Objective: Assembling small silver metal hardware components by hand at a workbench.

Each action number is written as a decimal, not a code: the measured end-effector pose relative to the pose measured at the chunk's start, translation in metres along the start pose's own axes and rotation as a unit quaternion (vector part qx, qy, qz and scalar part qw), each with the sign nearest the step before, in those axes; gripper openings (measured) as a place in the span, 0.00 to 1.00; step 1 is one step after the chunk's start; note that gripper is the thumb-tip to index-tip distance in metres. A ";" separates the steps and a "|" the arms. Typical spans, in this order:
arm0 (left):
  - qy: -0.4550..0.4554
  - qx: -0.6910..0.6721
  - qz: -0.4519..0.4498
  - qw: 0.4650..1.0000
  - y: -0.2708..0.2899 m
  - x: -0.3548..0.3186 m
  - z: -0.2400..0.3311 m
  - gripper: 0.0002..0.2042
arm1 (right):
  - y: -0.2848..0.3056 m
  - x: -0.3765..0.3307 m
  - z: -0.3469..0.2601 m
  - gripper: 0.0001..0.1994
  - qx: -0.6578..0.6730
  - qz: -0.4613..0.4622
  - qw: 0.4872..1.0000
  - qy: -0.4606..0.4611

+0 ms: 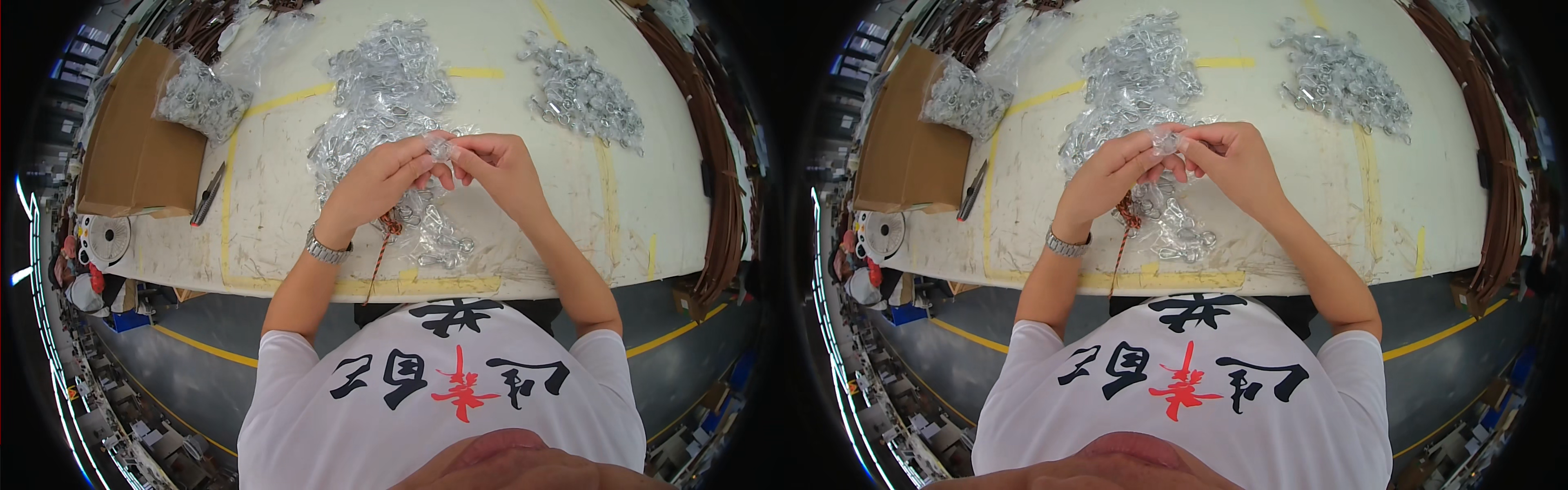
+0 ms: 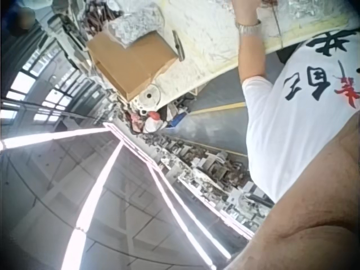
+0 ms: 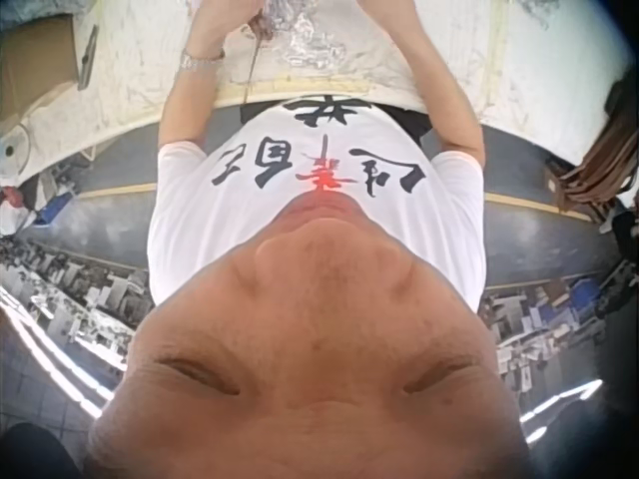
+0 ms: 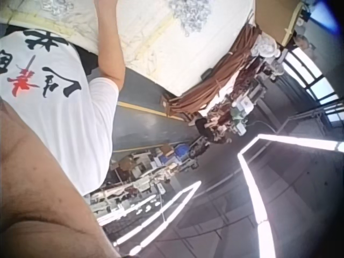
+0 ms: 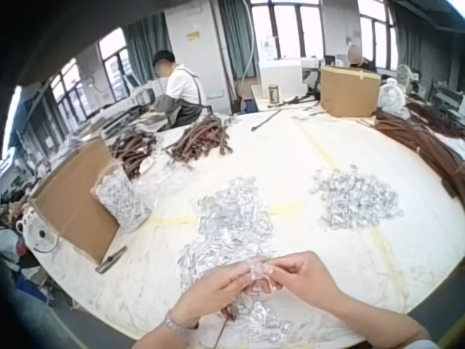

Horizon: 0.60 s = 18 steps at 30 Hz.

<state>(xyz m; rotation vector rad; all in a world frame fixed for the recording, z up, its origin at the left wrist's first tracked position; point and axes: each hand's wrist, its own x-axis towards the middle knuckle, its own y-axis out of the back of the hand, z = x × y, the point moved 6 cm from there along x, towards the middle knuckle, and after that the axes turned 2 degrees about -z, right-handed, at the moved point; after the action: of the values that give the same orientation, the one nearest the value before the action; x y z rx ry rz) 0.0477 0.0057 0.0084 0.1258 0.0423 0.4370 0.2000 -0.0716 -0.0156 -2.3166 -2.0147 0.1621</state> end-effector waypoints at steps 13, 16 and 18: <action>0.017 0.025 0.103 0.994 -0.016 0.003 -0.012 0.17 | -0.010 -0.012 -0.011 0.10 -0.203 0.104 0.969 0.092; -0.013 0.096 0.164 0.982 -0.015 0.003 -0.008 0.14 | -0.011 -0.010 -0.009 0.11 -0.176 0.090 0.978 0.066; -0.026 0.105 0.181 0.977 -0.010 0.004 -0.009 0.13 | -0.008 -0.007 -0.006 0.11 -0.168 0.081 0.981 0.050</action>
<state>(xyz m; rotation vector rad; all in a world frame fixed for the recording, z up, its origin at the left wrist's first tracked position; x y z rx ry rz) 0.0546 -0.0006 -0.0019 0.3565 0.0139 0.7942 0.1923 -0.0777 -0.0084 -2.6250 -1.9296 -0.3060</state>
